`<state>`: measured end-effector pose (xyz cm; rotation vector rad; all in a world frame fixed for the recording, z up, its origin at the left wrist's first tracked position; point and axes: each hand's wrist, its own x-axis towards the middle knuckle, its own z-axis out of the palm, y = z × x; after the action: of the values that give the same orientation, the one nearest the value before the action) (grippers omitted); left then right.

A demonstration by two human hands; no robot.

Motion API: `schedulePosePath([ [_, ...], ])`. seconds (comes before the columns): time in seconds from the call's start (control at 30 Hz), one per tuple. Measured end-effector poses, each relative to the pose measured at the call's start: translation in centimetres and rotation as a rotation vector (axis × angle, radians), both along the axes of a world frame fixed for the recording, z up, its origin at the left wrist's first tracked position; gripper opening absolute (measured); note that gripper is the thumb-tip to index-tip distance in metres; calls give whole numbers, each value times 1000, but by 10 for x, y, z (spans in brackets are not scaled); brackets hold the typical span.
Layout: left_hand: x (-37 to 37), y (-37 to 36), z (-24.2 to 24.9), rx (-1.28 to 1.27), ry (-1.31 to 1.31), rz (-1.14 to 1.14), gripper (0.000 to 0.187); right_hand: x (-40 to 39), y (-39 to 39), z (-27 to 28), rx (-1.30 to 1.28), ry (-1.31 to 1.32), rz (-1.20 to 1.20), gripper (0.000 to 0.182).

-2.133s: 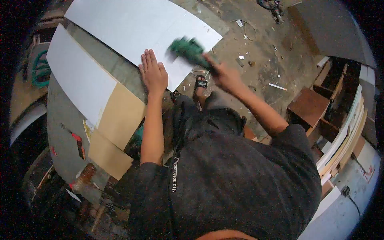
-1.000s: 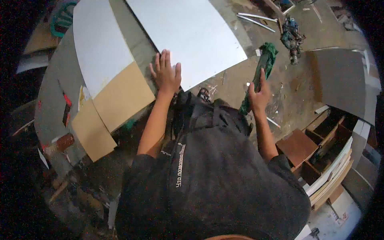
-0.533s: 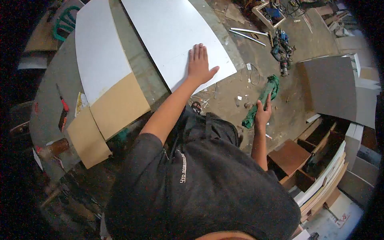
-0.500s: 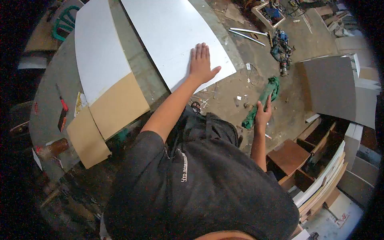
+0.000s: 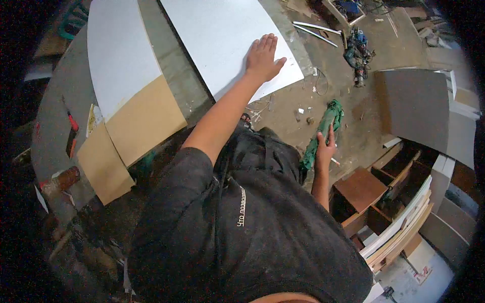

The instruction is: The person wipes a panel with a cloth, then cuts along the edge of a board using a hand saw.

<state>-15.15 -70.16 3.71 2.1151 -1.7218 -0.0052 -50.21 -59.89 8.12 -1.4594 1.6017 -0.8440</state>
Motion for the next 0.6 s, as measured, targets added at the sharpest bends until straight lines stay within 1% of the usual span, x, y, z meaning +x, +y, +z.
schedulePosePath([
  [0.03, 2, 9, 2, -7, 16, 26, 78, 3, 1, 3, 37, -34, -24, 61],
  [0.1, 11, 37, 14, 60, 24, 43, 77, 17, 0, 22, 104, -103, -74, 61],
  [0.13, 17, 51, 21, 88, 30, 53, 77, 17, -3, 19, 89, -101, -69, 61],
  [0.17, 23, 65, 17, 52, 65, 61, 76, 15, -4, 14, 75, -95, -66, 61],
  [0.3, 41, 98, 19, 44, -54, 69, 73, 3, -10, -8, -34, 12, 6, 59],
  [0.4, 46, 111, 24, 50, -43, 102, 72, 6, -11, -2, 83, -97, -5, 58],
  [0.5, 52, 126, 26, 40, -27, 129, 72, 5, -15, -4, 87, -88, 11, 57],
  [0.6, 56, 150, 24, 26, 0, 180, 72, 4, -17, -5, 144, -121, -3, 57],
])
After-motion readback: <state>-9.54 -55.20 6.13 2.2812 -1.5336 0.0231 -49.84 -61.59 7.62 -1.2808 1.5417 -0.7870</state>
